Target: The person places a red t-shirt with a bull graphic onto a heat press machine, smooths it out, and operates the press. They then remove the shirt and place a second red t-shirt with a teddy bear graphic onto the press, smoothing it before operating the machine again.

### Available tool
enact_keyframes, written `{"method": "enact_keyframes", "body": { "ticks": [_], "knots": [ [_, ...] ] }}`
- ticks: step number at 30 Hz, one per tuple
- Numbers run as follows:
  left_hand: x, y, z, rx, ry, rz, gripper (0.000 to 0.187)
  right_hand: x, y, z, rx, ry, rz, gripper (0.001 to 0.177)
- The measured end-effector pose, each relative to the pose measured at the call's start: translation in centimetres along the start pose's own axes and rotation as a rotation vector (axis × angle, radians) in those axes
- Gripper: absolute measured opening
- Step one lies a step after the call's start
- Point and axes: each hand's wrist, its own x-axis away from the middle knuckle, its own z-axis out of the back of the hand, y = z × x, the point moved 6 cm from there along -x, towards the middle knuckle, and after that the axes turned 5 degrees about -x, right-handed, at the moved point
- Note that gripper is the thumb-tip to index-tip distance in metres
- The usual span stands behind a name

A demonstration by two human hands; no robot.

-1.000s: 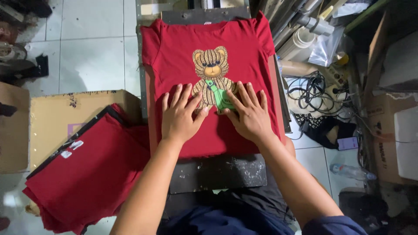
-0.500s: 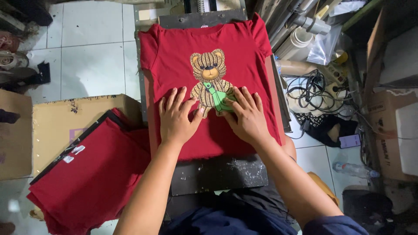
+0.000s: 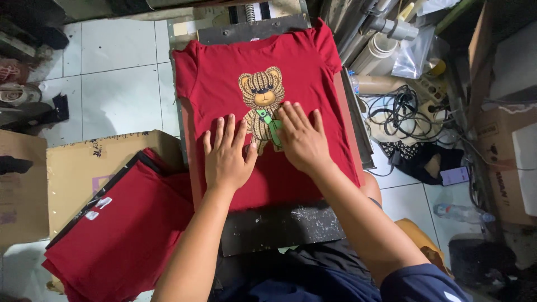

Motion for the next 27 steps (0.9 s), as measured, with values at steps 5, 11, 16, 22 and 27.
{"method": "enact_keyframes", "body": {
  "ticks": [5, 11, 16, 22, 27],
  "knots": [
    [0.0, 0.2, 0.2, -0.033, -0.034, 0.020, 0.060, -1.3, -2.7, 0.7, -0.019, -0.040, -0.003, 0.063],
    [0.2, 0.1, -0.2, -0.041, 0.034, 0.005, 0.068, -3.2, -3.1, -1.1, 0.000, 0.005, 0.073, 0.065],
    [0.3, 0.0, 0.0, -0.036, -0.005, 0.023, 0.073, -4.4, -3.0, -1.1, -0.045, 0.059, -0.065, 0.069],
    [-0.2, -0.1, 0.1, -0.057, -0.038, 0.027, 0.067, -2.2, -3.0, 0.3, 0.073, -0.092, 0.056, 0.065],
    [-0.1, 0.0, 0.1, -0.073, -0.068, -0.015, 0.066, 1.0, 2.4, 1.1, 0.058, 0.010, -0.089, 0.066]
  ]
}}
